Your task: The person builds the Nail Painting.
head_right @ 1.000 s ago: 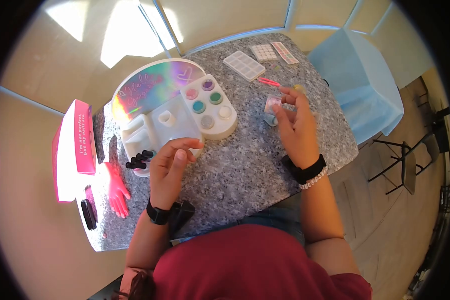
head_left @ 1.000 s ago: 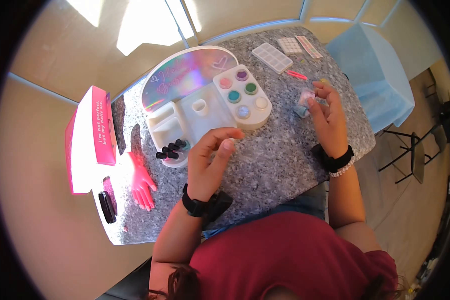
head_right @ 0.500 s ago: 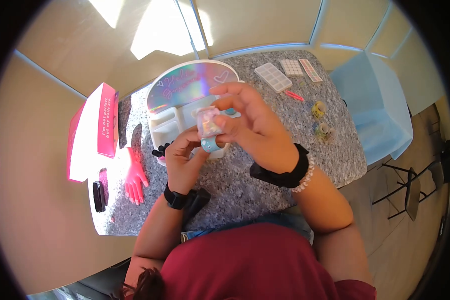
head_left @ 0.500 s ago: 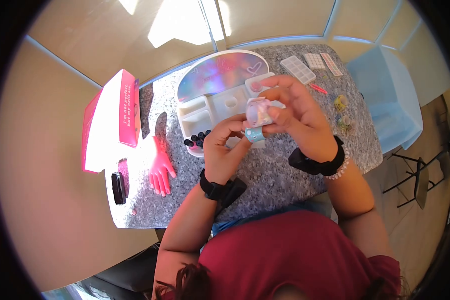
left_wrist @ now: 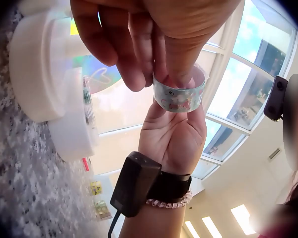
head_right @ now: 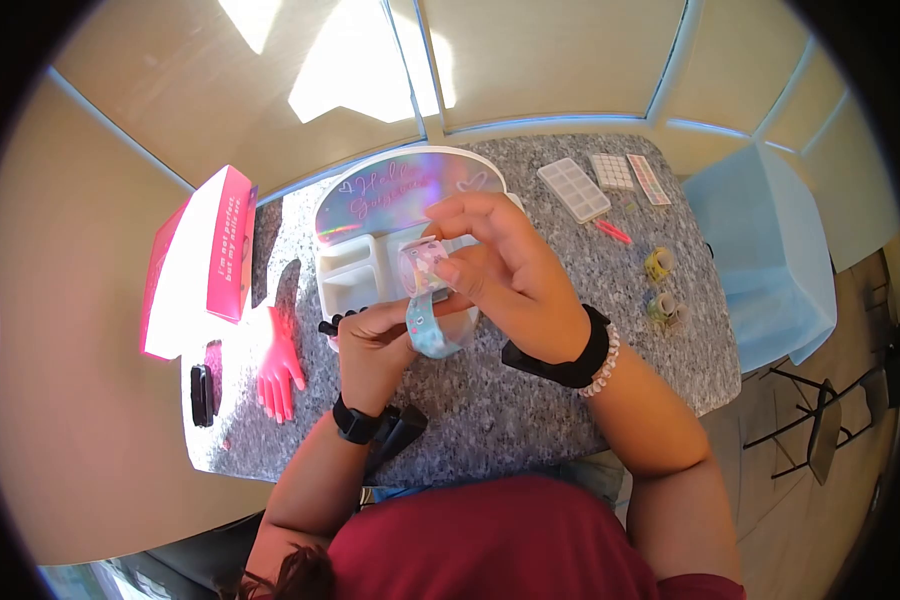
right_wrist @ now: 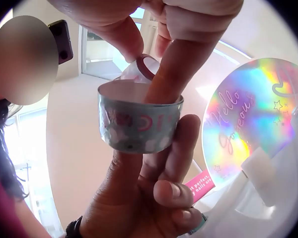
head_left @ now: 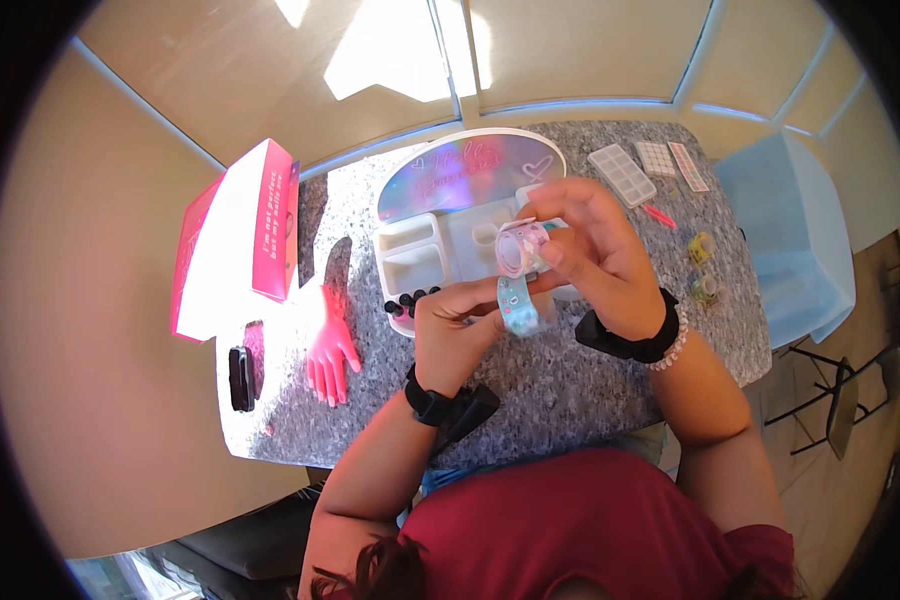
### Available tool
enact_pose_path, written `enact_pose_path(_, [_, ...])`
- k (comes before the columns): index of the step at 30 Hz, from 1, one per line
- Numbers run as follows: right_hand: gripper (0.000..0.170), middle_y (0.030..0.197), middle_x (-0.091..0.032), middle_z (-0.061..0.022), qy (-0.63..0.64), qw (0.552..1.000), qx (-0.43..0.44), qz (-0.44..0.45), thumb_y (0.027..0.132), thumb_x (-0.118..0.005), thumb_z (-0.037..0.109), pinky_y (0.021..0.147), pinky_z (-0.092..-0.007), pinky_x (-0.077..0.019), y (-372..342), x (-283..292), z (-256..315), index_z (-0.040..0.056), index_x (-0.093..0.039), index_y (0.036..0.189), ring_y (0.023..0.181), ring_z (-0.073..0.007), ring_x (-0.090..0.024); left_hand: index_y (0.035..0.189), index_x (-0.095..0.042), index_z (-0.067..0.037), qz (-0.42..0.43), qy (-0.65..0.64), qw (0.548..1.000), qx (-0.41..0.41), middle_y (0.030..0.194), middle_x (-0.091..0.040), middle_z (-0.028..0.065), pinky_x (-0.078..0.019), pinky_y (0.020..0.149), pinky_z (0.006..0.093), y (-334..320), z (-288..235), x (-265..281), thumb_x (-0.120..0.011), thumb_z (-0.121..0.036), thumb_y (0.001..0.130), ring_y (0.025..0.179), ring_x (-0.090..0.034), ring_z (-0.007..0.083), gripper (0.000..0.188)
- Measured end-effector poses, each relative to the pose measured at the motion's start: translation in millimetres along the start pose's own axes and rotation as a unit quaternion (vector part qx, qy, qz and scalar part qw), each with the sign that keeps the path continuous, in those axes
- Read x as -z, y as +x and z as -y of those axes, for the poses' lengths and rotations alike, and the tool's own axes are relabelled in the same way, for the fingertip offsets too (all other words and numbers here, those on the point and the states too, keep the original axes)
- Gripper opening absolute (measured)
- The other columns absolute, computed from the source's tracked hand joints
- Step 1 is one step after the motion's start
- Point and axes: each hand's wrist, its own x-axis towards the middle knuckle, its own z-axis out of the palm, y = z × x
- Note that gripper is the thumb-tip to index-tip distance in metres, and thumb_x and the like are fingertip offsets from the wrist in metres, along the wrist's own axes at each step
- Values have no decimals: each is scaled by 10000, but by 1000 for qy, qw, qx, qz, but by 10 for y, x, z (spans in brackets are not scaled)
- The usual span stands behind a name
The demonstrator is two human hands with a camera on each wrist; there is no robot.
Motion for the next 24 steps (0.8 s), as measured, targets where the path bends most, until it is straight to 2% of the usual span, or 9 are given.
enact_pose_path(6, [400,1331,-595,-140,68,997,-10,-19,1064,-606,40,885,-334,-617,-88,49,-106,48,-447,1431,1153,-202,-679,1144,-785,-25,-21,62,998,-11,1081,-757,63,-573,804,266,-17,51,-3,-784,55,900,886,-722,118,257])
enact_pose_path(8, [441,1321,-626,-160,27,997,67,-38,1028,-666,26,886,-361,-626,-97,60,-133,43,-455,1415,1185,-236,-692,1138,-782,-17,-17,33,999,-28,1094,-765,70,-587,821,279,-12,73,-5,-790,50,899,934,-719,116,249])
enact_pose_path(9, [441,1321,-626,-160,28,997,67,-39,1028,-666,26,886,-361,-626,-103,82,-123,43,-455,1415,1185,-236,-692,1138,-782,-17,-16,33,999,-27,1094,-765,70,-587,821,279,-11,55,-16,-790,50,899,934,-719,116,249])
enact_pose_path(11, [486,1282,-669,-176,-87,988,126,-24,970,-732,-13,902,-372,-625,-122,142,-104,25,-491,1390,1196,-270,-707,1174,-760,-1,-25,4,1000,15,1128,-765,71,-601,836,299,-22,-6,-23,-795,46,898,976,-722,128,282])
enact_pose_path(15, [481,1247,-697,-171,-108,979,172,13,917,-778,-48,928,-375,-625,-166,161,-179,8,-557,1341,1199,-287,-714,1206,-730,19,-36,-62,997,42,1160,-762,80,-609,826,304,-5,79,43,-810,33,894,1007,-729,139,323])
enact_pose_path(17, [448,1264,-690,-160,-185,969,161,13,908,-776,-69,954,-382,-628,-182,147,-174,-1,-600,1314,1200,-277,-716,1262,-681,30,-7,-80,996,34,1190,-754,97,-627,836,313,1,127,97,-770,25,943,1055,-731,156,331])
enact_pose_path(21, [426,1268,-697,-150,-155,977,143,-38,909,-776,-67,968,-383,-634,-171,137,-278,-7,-617,1299,1194,-261,-719,1346,-579,33,-8,-72,997,30,1209,-742,134,-655,861,337,25,40,27,-588,21,1067,1083,-738,196,279])
enact_pose_path(22, [421,1268,-701,-149,-167,975,139,-34,914,-769,-69,966,-381,-635,-162,144,-272,-6,-618,1301,1193,-254,-719,1346,-579,33,-7,-73,997,31,1209,-742,134,-655,861,337,29,12,3,-588,21,1067,1083,-738,196,279])
enact_pose_path(24, [416,1268,-704,-148,-180,974,135,-29,918,-762,-71,965,-379,-637,-157,152,-253,-5,-618,1303,1191,-248,-720,1280,-578,-1,-45,-85,995,42,1141,-761,121,-631,772,304,36,-17,-46,-591,-3,1071,911,-757,148,209])
